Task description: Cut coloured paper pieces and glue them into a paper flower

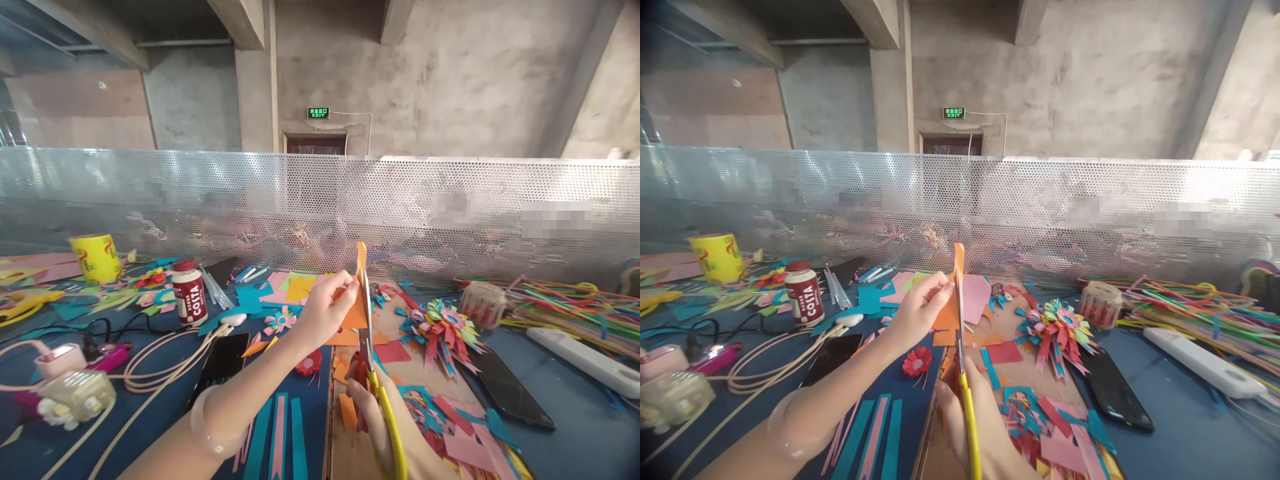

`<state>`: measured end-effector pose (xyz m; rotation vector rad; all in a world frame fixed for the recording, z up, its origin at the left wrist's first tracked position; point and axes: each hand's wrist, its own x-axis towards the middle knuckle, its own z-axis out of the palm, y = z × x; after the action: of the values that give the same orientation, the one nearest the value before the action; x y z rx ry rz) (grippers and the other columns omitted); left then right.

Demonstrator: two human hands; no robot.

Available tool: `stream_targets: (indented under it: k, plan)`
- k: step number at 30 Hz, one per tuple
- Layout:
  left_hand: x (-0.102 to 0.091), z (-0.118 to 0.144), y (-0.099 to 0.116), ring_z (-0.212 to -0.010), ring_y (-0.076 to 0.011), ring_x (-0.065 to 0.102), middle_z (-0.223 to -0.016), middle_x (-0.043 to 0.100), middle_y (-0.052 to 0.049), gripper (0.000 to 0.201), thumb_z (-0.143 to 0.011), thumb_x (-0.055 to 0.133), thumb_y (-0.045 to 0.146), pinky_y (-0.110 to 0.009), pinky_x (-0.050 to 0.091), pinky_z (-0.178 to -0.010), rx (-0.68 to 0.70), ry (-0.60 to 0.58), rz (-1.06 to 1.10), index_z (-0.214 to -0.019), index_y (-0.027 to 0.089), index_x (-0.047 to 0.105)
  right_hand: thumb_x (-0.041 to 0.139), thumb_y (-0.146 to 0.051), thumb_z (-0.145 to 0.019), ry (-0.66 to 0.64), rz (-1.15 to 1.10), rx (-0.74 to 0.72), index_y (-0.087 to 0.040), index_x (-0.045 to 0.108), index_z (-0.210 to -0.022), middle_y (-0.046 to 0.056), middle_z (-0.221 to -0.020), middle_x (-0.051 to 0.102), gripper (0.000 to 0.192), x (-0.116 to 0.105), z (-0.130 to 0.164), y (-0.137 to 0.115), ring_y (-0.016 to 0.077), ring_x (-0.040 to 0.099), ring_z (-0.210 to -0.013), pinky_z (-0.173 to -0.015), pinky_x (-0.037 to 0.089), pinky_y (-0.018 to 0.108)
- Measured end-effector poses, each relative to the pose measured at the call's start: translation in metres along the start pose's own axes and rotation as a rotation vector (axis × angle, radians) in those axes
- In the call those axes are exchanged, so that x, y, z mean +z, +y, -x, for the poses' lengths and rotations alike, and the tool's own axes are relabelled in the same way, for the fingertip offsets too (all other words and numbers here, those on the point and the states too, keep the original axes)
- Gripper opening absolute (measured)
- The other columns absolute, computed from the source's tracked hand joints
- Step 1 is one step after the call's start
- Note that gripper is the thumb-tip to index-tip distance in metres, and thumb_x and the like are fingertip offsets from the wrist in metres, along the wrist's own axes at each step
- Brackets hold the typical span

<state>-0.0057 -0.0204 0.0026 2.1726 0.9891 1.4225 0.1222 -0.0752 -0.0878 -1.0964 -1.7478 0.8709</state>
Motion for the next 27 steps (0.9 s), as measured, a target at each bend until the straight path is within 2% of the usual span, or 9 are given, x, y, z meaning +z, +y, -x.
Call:
stream_targets:
  k: [5,8,13,16,19,23,27]
  plan:
    - [-0.015,-0.005,0.002,-0.052,-0.0091,0.027,-0.058,0.025,0.005,0.028,-0.087,0.038,0.032,-0.023,0.027,-0.051,0.025,0.117,-0.03,-0.063,0.019,0.033,0.041,-0.041,-0.079,-0.031,-0.057,0.048,-0.018,0.048,-0.077,-0.002,-0.065,0.048,0.025,0.008,0.005,0.002,0.0108,0.046,-0.058,-0.053,0.037,0.02]
    - [-0.021,-0.006,0.004,-0.052,-0.0091,0.025,-0.058,0.024,0.005,0.029,-0.088,0.038,0.032,-0.024,0.025,-0.05,0.026,0.124,-0.001,-0.063,0.019,0.032,0.042,-0.04,-0.08,-0.071,-0.073,0.048,-0.017,0.048,-0.08,0.0,-0.072,0.051,0.024,0.009,0.005,0.006,0.0123,0.048,-0.065,-0.058,0.04,0.021]
    - [-0.015,-0.003,0.006,-0.05,-0.0089,0.026,-0.056,0.024,0.005,0.029,-0.088,0.038,0.032,-0.024,0.024,-0.048,0.015,0.059,0.02,-0.062,0.019,0.033,0.041,-0.038,-0.083,-0.104,-0.059,0.064,-0.018,0.047,-0.083,0.001,-0.077,0.054,0.021,0.004,0.002,0.009,0.0115,0.049,-0.066,-0.064,0.042,0.021]
    - [-0.011,-0.001,0.006,-0.051,-0.0091,0.027,-0.058,0.026,0.005,0.028,-0.087,0.037,0.033,-0.024,0.025,-0.048,0.003,0.015,0.05,-0.063,0.019,0.033,0.042,-0.036,-0.082,-0.068,-0.075,0.051,-0.017,0.049,-0.083,0.0,-0.072,0.053,0.021,0.005,0.0,0.01,0.0107,0.048,-0.06,-0.058,0.041,0.02]
    - [-0.007,0.0,0.004,-0.052,-0.0095,0.028,-0.057,0.028,0.005,0.029,-0.087,0.037,0.035,-0.024,0.024,-0.048,0.0,-0.005,0.044,-0.063,0.019,0.033,0.041,-0.034,-0.08,0.002,-0.094,0.075,-0.018,0.047,-0.076,-0.002,-0.064,0.051,0.018,0.008,-0.001,0.009,0.0099,0.045,-0.053,-0.051,0.039,0.02]
    - [-0.002,0.002,0.004,-0.051,-0.009,0.028,-0.059,0.029,0.005,0.028,-0.087,0.036,0.036,-0.023,0.025,-0.047,-0.02,-0.073,0.079,-0.065,0.019,0.035,0.045,-0.033,-0.079,0.126,-0.069,0.092,-0.018,0.048,-0.068,-0.001,-0.063,0.054,0.019,0.008,-0.005,0.006,0.0123,0.051,-0.06,-0.057,0.041,0.021]
    - [0.005,0.006,0.004,-0.051,-0.0085,0.029,-0.059,0.028,0.005,0.028,-0.087,0.035,0.037,-0.023,0.026,-0.047,-0.051,-0.109,0.112,-0.065,0.02,0.033,0.047,-0.033,-0.085,0.127,-0.064,0.122,-0.015,0.056,-0.082,0.001,-0.076,0.059,0.021,0.004,-0.008,0.004,0.0129,0.056,-0.068,-0.062,0.046,0.024]
